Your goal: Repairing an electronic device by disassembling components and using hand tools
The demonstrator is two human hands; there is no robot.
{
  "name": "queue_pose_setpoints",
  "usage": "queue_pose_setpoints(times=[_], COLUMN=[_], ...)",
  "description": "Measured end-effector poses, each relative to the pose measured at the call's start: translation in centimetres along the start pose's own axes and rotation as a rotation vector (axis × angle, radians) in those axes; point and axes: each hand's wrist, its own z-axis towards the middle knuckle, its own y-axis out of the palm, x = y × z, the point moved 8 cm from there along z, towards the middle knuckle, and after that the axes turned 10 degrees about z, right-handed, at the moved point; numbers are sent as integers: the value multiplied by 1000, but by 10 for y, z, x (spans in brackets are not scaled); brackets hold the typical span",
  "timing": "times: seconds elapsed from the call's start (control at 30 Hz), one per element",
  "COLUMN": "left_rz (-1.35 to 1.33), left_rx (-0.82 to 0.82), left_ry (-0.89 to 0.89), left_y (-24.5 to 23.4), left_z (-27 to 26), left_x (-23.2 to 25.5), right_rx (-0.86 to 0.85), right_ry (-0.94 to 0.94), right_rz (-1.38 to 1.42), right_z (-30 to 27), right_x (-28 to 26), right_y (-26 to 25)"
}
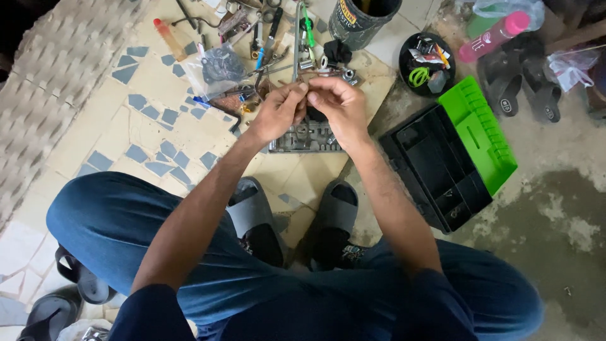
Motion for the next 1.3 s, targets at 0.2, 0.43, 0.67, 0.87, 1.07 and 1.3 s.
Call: queue_pose_setpoints(times=[0.2,0.43,0.67,0.87,1.07,1.3], left_rz=[-113,-244,-165,-103,-153,-37], left_rx=[-2,-33,-117,-131,-39,-17], left_ry=[-132,-177,-47,-49,-214,-359], left_y=[3,5,5,6,0,-1], left_z=[3,4,7,9,13,13], left_x=[-19,-41,-21,-35,-62,-53], right_rx=[16,34,51,3,-16,60], right_ry=[-2,13,102,148,108,273], right_rz=[13,118,-18,-87,-36,-6], right_z=[5,7,4,6,14,16], right_x=[17,27,12,39,57,36], right_y=[-11,-16,0,-15,-34,-40])
